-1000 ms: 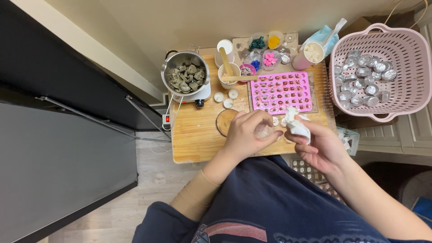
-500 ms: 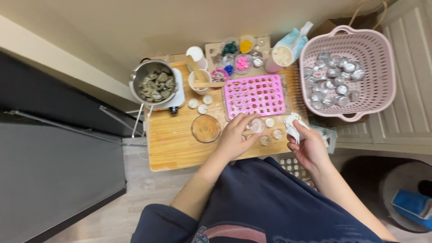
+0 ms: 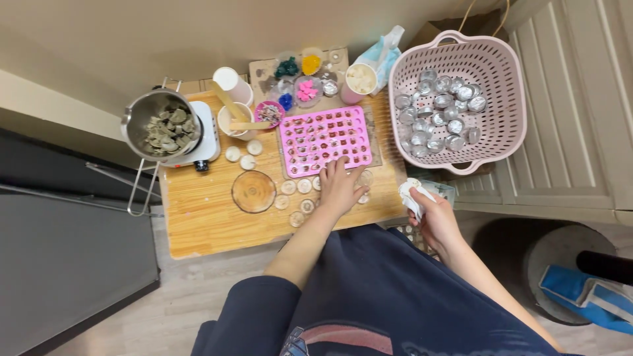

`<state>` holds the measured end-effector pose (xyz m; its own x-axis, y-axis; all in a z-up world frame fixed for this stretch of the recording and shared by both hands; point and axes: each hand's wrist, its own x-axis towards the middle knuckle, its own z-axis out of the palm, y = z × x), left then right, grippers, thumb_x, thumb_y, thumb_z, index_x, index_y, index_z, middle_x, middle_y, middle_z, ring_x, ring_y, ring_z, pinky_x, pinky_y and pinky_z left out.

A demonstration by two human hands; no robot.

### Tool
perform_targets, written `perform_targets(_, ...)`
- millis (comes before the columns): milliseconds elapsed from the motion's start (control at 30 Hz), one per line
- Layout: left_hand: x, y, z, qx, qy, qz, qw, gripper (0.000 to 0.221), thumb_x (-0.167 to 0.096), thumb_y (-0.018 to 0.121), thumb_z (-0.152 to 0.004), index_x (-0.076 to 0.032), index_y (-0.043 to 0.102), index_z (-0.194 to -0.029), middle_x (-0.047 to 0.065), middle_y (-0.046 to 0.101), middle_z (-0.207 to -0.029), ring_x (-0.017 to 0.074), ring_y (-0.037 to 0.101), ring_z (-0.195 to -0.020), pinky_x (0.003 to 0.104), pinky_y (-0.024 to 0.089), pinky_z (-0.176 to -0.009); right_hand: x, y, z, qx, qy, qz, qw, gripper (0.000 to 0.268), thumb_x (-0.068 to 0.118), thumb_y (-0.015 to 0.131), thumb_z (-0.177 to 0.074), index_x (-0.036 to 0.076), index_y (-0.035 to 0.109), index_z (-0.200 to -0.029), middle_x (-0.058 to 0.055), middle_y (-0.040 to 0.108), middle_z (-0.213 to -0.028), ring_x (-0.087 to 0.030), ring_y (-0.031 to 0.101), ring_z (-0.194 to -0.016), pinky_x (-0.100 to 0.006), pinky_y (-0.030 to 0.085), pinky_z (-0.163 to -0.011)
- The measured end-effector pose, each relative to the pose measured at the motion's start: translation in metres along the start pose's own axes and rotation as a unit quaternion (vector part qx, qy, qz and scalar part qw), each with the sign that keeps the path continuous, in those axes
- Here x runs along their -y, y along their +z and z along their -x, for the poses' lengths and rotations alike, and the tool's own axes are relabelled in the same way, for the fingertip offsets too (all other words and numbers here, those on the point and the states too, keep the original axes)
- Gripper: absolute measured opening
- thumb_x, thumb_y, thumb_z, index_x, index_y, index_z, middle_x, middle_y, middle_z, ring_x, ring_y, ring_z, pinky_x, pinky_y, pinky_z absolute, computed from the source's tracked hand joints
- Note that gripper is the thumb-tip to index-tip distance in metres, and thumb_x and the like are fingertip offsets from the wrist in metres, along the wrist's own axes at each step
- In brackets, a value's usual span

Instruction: Cleaning and wiping small plastic containers with a cloth.

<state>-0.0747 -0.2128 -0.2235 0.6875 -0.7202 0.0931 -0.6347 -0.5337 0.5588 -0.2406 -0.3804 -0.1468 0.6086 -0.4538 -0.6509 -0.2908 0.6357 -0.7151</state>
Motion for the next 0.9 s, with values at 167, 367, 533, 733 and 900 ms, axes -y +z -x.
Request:
perform_targets(167,-0.013,0.019,-0.006,0.003,-0.018,-0.047,0.999,0.06,-0.041,0.079,-0.077,-0.026,0.067,-0.134,0.02,0.038,-0.151,0.0416,0.037,-0.131,0.059,0.029,-0.103,0.004,-0.016,-0.01,0.018,0.013,0.017,1.0,0.02,0.021,0.067,-0.097,0.001,0.066,-0.103,-0.004,0.064,-0.081,-0.012,0.054,-0.061,-0.026,0.041,-0.048)
perform_targets(367,-0.022,0.018,-0.005,0.014,-0.066,-0.044,0.997,0.063,-0.03,0.077,-0.077,-0.022,0.062,-0.138,0.022,0.031,-0.156,0.0434,0.033,-0.136,0.06,0.026,-0.106,0.013,-0.018,-0.016,0.041,0.029,0.036,0.998,0.022,0.021,0.067,-0.097,-0.001,0.067,-0.1,-0.004,0.064,-0.079,-0.011,0.054,-0.059,-0.026,0.041,-0.047)
perform_targets(533,-0.021,0.011,0.001,-0.015,-0.089,-0.011,0.996,0.062,-0.028,0.077,-0.077,-0.018,0.063,-0.137,0.02,0.034,-0.156,0.043,0.033,-0.137,0.06,0.025,-0.109,0.009,-0.023,-0.03,0.069,0.025,0.044,0.996,0.021,0.021,0.067,-0.099,0.0,0.067,-0.098,-0.004,0.063,-0.078,-0.011,0.054,-0.059,-0.027,0.041,-0.047)
perform_targets(733,-0.001,-0.021,0.03,-0.105,-0.157,0.024,0.982,0.056,-0.027,0.078,-0.078,-0.015,0.064,-0.131,0.016,0.044,-0.147,0.0405,0.036,-0.135,0.06,0.024,-0.107,-0.005,-0.016,-0.062,0.074,0.016,0.139,0.987,0.027,0.023,0.067,-0.098,-0.001,0.072,-0.107,-0.006,0.07,-0.088,-0.01,0.06,-0.066,-0.026,0.046,-0.05)
perform_targets(900,0.041,-0.034,0.091,-0.215,-0.239,0.017,0.947,0.046,-0.016,0.071,-0.083,-0.018,0.066,-0.128,0.009,0.055,-0.134,0.0336,0.047,-0.129,0.053,0.034,-0.107,-0.022,-0.008,-0.098,0.095,0.033,0.137,0.985,0.027,0.022,0.065,-0.098,0.0,0.072,-0.112,-0.006,0.074,-0.101,-0.012,0.069,-0.084,-0.03,0.061,-0.069)
